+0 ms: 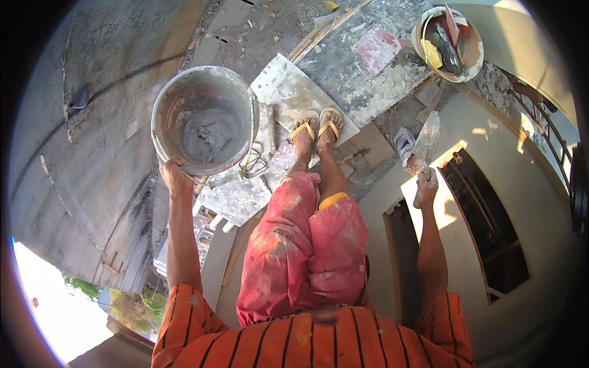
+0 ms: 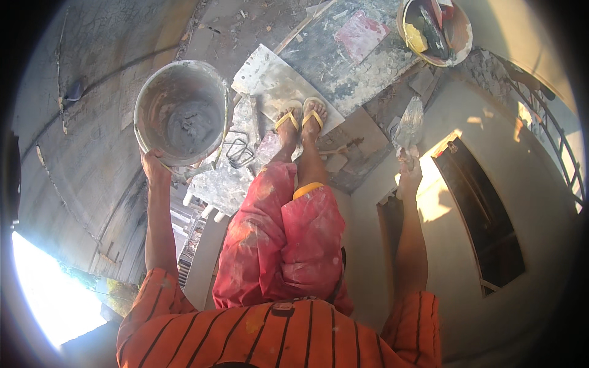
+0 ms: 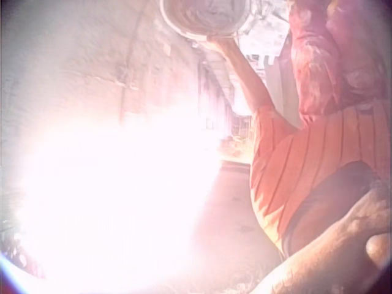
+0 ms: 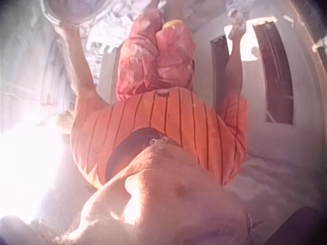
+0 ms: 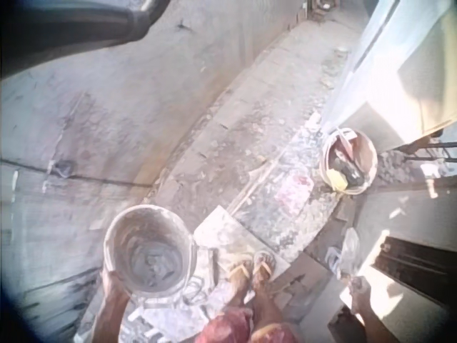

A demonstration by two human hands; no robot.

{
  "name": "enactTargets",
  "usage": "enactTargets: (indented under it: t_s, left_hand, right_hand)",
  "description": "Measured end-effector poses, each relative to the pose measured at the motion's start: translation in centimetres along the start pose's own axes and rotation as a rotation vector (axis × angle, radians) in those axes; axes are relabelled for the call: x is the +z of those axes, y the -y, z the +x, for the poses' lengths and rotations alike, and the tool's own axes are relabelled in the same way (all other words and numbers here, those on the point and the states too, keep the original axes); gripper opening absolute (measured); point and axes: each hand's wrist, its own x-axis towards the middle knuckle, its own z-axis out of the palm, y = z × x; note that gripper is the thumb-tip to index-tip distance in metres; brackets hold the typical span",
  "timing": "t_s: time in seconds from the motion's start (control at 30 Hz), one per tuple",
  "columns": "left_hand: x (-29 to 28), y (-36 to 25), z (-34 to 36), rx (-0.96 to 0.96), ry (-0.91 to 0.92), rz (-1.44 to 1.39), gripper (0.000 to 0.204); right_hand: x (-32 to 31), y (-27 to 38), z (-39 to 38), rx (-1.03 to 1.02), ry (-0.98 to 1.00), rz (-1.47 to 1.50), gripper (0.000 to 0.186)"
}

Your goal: The person scoops cement from a bucket with a trowel and applies it to the ceiling, smoothing the surface repeatedly. The person works in a narrow outdoor corridor, occasionally mixing the cement in the bucket.

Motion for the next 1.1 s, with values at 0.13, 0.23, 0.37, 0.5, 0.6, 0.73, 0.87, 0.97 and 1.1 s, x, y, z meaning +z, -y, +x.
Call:
enactTargets:
  t_s: [0.13, 0.23, 0.37, 0.5, 0.6, 0.73, 0.87, 0.97, 1.1]
  left_hand:
    - [-3.5, -0.1, -0.3, 0.037, 0.012, -0.067, 0.076]
    - [-2.7, -2.3, -2.8, -0.01, -0.074, -0.08, 0.075]
    - [-3.1, -3.7, -4.5, -0.046, -0.031, -0.118, 0.078]
    - [-5.5, -3.8, -4.6, -0.054, -0.052, -0.188, 0.078]
    - [-6.5, -5.5, -5.6, -0.139, -0.096, -0.108, 0.082]
    - [-10.2, -5.7, -5.5, -0.077, -0.004, -0.123, 0.085]
    - [-13.3, -4.8, -4.7, -0.073, 0.017, -0.1, 0.085]
    - [-15.5, -3.9, -3.8, -0.067, 0.045, -0.117, 0.084]
    - [-21.5, -2.3, -1.2, -0.051, 0.089, -0.179, 0.087]
  right_hand:
    - [-0.1, -0.6, -6.9, 0.393, 0.178, 0.113, 0.015]
    - [-0.7, -2.7, -8.5, 0.489, 0.365, 0.08, 0.018]
    - [-1.2, -2.3, -10.3, 0.489, 0.516, -0.079, 0.021]
    - [-0.5, -4.1, -10.4, 0.468, 0.454, -0.1, 0.016]
    - [-0.1, -3.4, -9.1, 0.578, 0.428, -0.097, 0.017]
    - [1.1, -3.7, -7.9, 0.495, 0.312, -0.116, 0.018]
    - [3.9, -0.9, -8.8, 0.398, 0.125, 0.051, 0.009]
    - [5.9, -0.9, -12.1, 0.425, 0.132, 0.063, 0.006]
    - [9.3, -1.8, -22.3, 0.671, 0.228, 0.056, 0.009]
